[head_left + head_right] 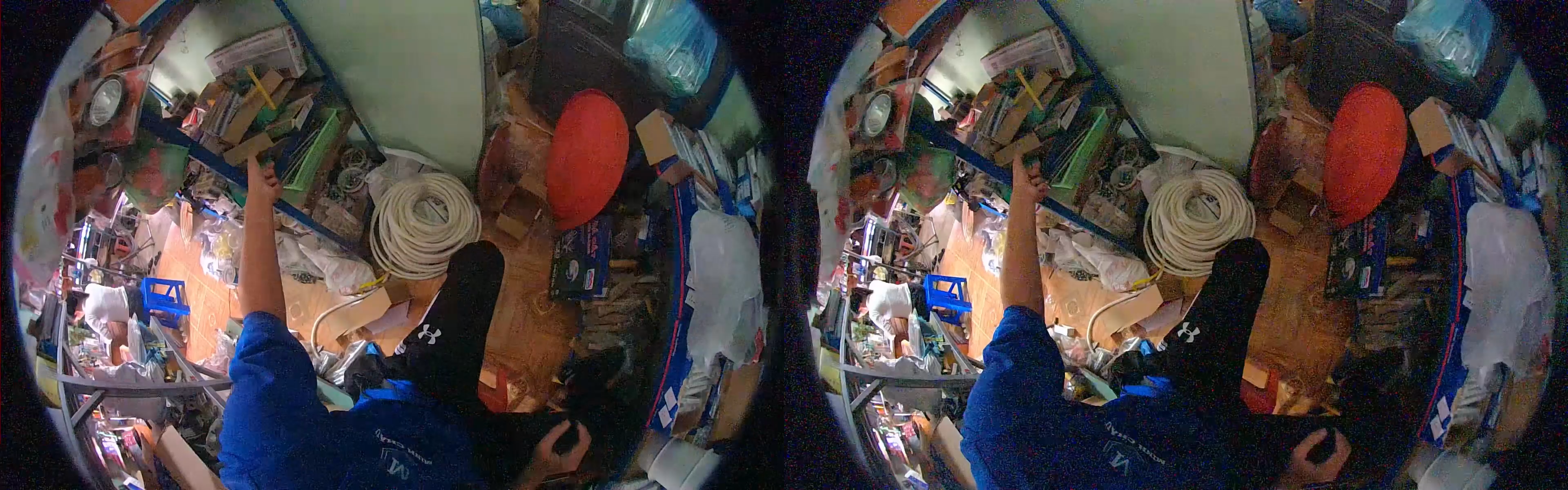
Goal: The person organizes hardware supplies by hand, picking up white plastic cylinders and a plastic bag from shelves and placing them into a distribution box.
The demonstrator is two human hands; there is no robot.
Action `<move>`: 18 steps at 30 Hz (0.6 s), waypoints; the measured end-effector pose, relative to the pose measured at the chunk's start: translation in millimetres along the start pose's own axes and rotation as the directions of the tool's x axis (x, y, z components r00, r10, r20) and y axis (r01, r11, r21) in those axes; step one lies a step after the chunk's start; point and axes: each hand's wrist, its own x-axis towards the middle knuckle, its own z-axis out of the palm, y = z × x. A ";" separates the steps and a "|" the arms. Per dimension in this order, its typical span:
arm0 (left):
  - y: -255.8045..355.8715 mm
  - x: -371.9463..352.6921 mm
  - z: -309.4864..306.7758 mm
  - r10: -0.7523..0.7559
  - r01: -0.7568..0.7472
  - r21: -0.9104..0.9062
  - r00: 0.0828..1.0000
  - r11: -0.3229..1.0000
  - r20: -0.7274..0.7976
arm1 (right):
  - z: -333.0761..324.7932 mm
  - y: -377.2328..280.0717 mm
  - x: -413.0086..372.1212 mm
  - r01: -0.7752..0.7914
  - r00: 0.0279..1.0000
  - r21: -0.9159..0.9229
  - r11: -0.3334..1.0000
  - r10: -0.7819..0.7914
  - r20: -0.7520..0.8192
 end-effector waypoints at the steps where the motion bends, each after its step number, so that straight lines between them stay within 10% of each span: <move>1: 0.0 7.3 -3.5 0.024 -0.024 0.016 1.000 1.000 -0.005 | -0.1 -0.6 0.8 0.000 1.000 0.026 1.000 -0.001 0.002; 13: 10.7 22.1 14.3 0.431 -0.436 0.317 0.898 0.842 0.089 | 3.2 -2.7 6.1 0.058 0.998 0.106 0.993 -0.059 0.004; 16: -19.3 33.6 8.4 0.637 -0.807 0.445 0.585 0.390 0.503 | 3.1 -5.9 7.5 0.053 0.998 0.116 0.992 -0.056 0.025; 17: -27.5 -46.9 26.5 0.492 -0.689 0.528 0.724 0.497 0.483 | 5.5 0.9 4.0 0.060 0.997 0.120 0.991 -0.065 0.038; 18: -39.2 -41.1 28.3 0.515 -0.793 0.563 0.591 0.232 0.620 | 7.2 5.0 2.6 0.058 0.998 0.110 0.992 -0.062 0.030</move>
